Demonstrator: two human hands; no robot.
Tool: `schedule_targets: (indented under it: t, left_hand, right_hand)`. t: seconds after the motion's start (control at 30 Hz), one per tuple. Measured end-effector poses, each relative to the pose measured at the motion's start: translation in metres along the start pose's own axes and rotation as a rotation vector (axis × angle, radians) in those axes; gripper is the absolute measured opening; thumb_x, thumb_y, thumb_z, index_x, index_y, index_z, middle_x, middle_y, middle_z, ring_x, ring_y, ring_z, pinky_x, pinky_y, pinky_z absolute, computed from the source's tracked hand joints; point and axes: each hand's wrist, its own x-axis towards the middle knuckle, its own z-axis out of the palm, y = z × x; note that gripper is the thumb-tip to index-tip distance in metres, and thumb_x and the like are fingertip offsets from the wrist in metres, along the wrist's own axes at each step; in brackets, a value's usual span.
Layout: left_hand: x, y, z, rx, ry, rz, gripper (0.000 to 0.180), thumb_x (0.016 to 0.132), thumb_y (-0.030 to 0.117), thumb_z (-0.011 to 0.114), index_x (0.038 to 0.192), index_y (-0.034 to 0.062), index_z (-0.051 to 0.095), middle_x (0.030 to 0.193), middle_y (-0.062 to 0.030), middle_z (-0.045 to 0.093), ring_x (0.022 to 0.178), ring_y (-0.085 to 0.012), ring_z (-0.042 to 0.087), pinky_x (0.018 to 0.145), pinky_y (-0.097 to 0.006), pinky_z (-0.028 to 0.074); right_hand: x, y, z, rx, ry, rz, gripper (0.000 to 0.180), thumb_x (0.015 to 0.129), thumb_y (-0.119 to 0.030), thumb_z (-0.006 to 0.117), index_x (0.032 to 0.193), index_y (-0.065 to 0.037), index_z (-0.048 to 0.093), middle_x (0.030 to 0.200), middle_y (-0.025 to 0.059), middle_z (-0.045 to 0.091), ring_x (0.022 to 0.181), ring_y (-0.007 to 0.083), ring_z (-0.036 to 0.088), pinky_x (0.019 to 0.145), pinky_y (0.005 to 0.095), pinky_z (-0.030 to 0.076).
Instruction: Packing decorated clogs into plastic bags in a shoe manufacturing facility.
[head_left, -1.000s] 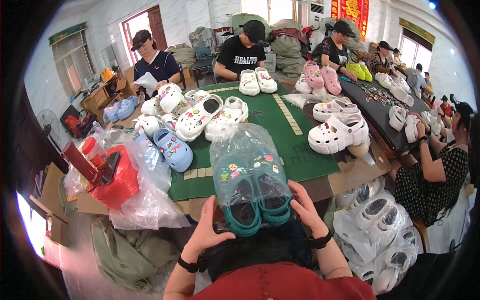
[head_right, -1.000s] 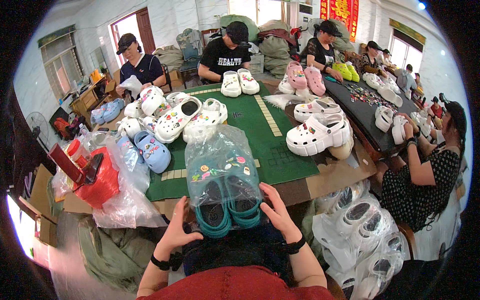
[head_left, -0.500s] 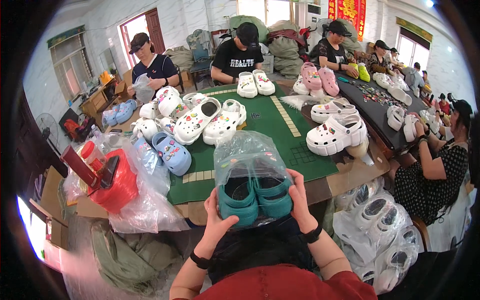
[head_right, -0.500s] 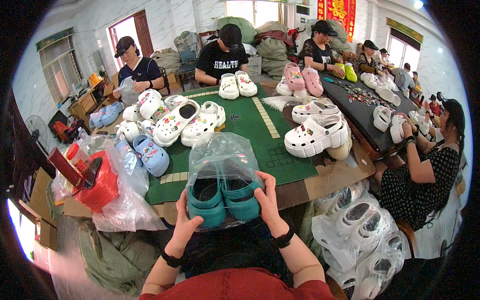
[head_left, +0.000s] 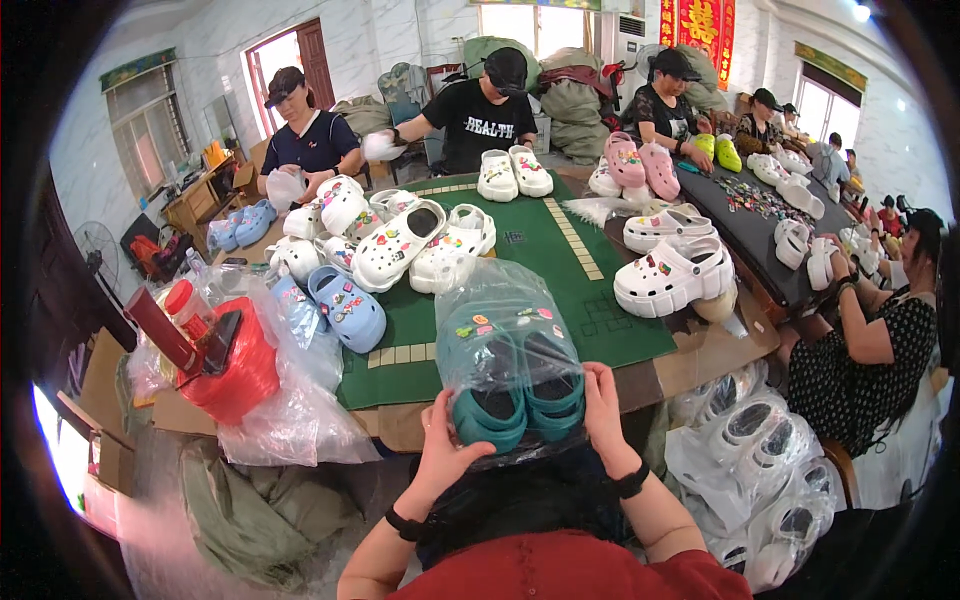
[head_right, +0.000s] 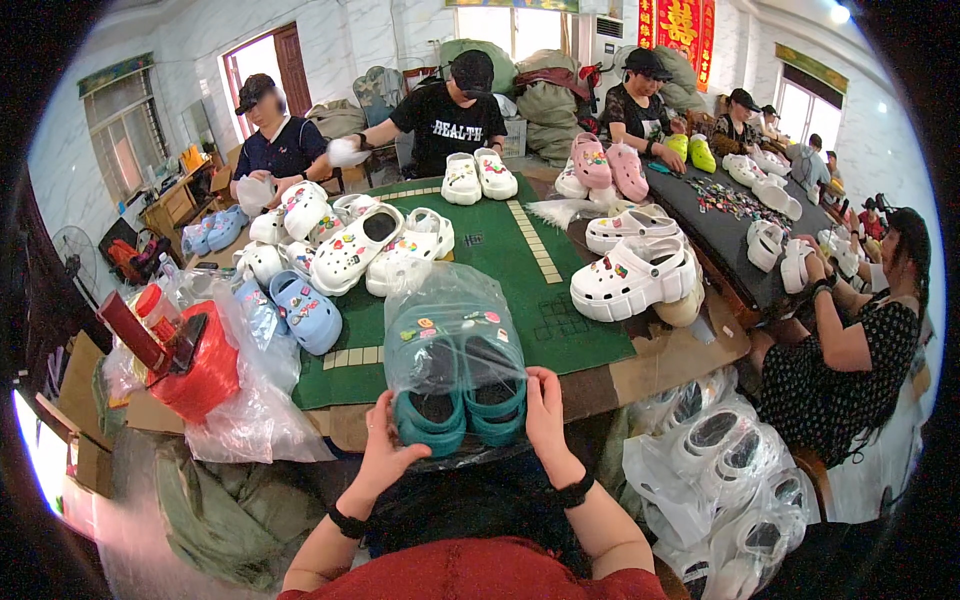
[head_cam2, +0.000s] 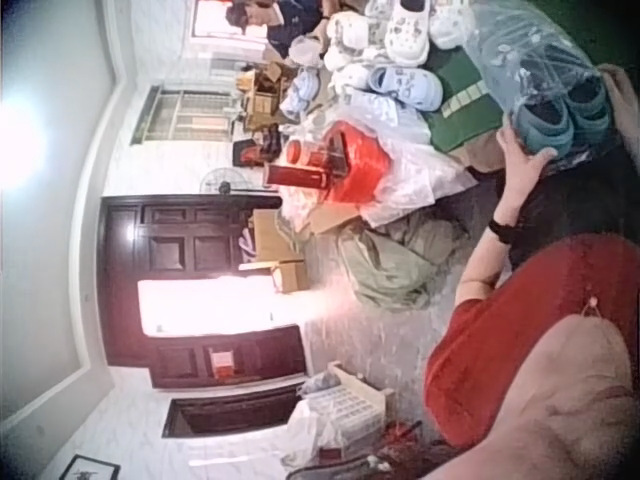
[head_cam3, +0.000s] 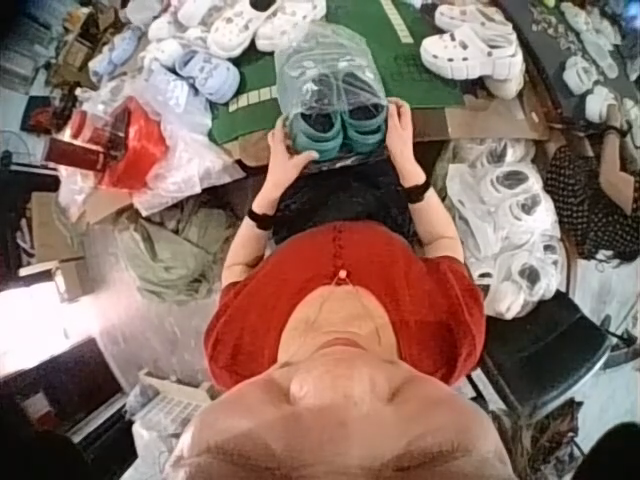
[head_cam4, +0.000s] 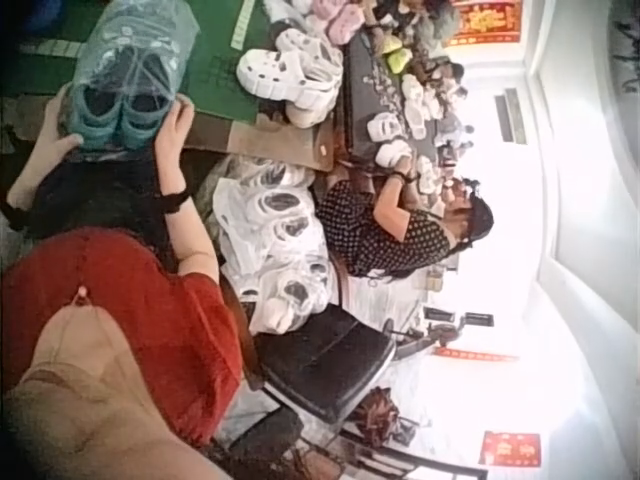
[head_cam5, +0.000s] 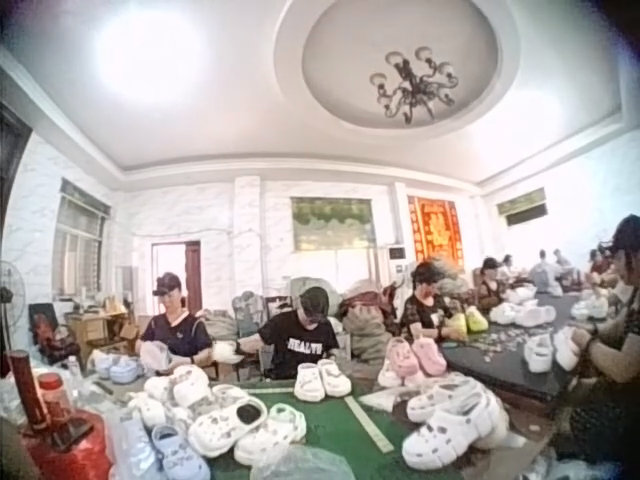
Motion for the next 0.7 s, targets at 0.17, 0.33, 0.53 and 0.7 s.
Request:
schedule_targets:
  t: [0.17,0.33,0.53,0.7]
  left_hand:
    - [-0.001,0.005,0.013,-0.053,0.026,0.017,0.119,0.060,0.026,0.097,0.152,0.0124,0.023,0.126,-0.0119,0.032,0.107,-0.0223,0.047,0.089,-0.036,0.048]
    - [0.002,0.051,0.016,-0.455,0.011,-0.175,0.108,0.070,0.014,0.092,0.152,0.0123,0.022,0.128,-0.0091,0.036,0.119,-0.0223,0.051,0.095,-0.034,0.051]
    - [0.005,0.061,-0.026,-0.591,-0.001,-0.208,0.085,0.083,0.007,0.077,0.152,0.0067,0.027,0.123,-0.0060,0.049,0.110,-0.0181,0.059,0.091,-0.030,0.051]
    - [0.006,0.054,-0.023,-0.600,-0.033,-0.233,0.086,0.081,0.008,0.080,0.150,0.0082,0.030,0.128,-0.0060,0.046,0.111,-0.0190,0.058,0.093,-0.032,0.050]
  right_hand:
    - [-0.035,-0.027,-0.003,-0.294,-0.157,-0.034,0.061,0.103,-0.033,0.051,0.154,-0.007,0.029,0.141,0.0182,0.036,0.133,0.0304,0.035,0.114,0.0427,0.026]
    - [-0.013,-0.015,-0.010,0.018,-0.222,-0.097,0.078,0.096,-0.041,0.062,0.156,-0.008,0.025,0.140,0.0150,0.035,0.139,0.0295,0.029,0.116,0.0445,0.023]
    - [-0.001,-0.067,-0.007,0.325,-0.536,-0.089,0.116,0.064,-0.040,0.094,0.155,-0.010,0.028,0.138,0.0044,0.035,0.134,0.0200,0.040,0.112,0.0349,0.032]
    - [0.001,-0.063,-0.021,0.054,-0.576,-0.056,0.121,0.064,-0.030,0.095,0.158,-0.012,0.021,0.142,0.0079,0.033,0.140,0.0226,0.034,0.113,0.0366,0.031]
